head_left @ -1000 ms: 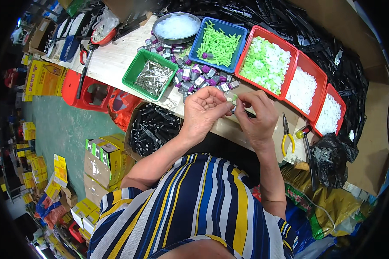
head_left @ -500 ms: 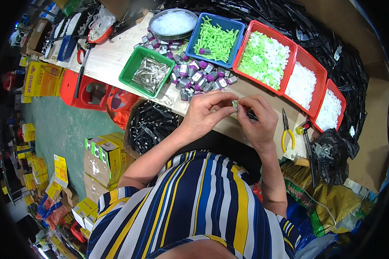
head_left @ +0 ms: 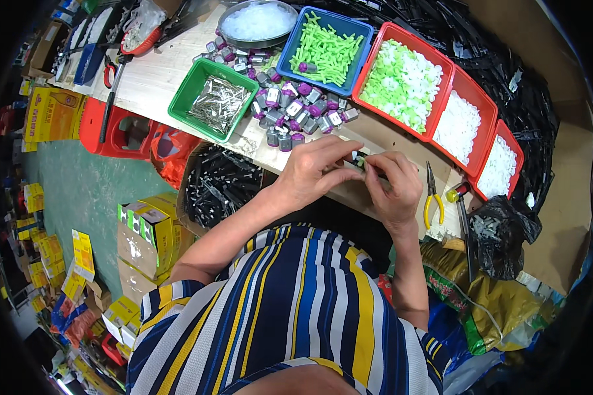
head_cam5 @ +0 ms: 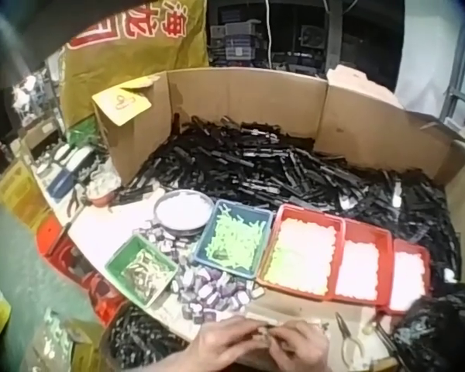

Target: The user is assembling small electronic or toy components at a factory workbench, using pliers and a small power tool.

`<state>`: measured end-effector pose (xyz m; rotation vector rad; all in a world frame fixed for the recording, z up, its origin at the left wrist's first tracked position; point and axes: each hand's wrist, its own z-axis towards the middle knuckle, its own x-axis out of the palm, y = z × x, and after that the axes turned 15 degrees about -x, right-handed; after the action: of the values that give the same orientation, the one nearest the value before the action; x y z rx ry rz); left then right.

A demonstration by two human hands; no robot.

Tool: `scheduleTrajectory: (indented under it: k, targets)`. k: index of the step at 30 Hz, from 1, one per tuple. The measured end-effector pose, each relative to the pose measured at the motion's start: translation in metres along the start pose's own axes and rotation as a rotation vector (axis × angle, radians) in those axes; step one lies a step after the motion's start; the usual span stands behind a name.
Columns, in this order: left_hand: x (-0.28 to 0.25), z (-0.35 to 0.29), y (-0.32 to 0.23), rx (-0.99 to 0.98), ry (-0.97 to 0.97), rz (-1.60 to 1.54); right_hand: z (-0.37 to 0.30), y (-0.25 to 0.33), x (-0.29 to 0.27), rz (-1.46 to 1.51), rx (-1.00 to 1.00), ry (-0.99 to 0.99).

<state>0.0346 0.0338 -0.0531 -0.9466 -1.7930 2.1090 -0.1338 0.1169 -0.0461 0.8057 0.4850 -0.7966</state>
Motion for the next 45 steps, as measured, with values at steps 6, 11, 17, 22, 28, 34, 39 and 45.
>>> scheduleTrajectory:
  k: [6, 11, 17, 22, 28, 34, 39, 45]
  targets:
    - [0.001, -0.002, 0.017, 0.288, -0.206, 0.249, -0.008, -0.006, -0.002, -0.059, 0.036, 0.078]
    - [0.013, -0.011, 0.028, 0.367, -0.187, 0.354, -0.008, -0.009, 0.003, -0.039, 0.04, 0.098]
    - [0.017, -0.014, 0.034, 0.435, -0.177, 0.489, -0.007, -0.011, 0.004, -0.051, 0.027, 0.112]
    - [0.017, -0.013, 0.035, 0.447, -0.144, 0.544, -0.003, -0.011, 0.003, -0.037, 0.041, 0.15]
    - [0.016, -0.011, 0.036, 0.466, -0.125, 0.554, -0.001, -0.011, 0.003, -0.081, 0.011, 0.176]
    - [0.018, -0.009, 0.037, 0.47, -0.107, 0.533, 0.001, -0.01, 0.003, -0.125, -0.02, 0.218]
    - [0.017, -0.006, 0.038, 0.487, -0.113, 0.522, 0.004, -0.009, 0.001, -0.124, -0.017, 0.239]
    - [0.013, -0.003, 0.035, 0.565, -0.092, 0.577, 0.001, -0.012, 0.001, -0.055, 0.023, 0.213]
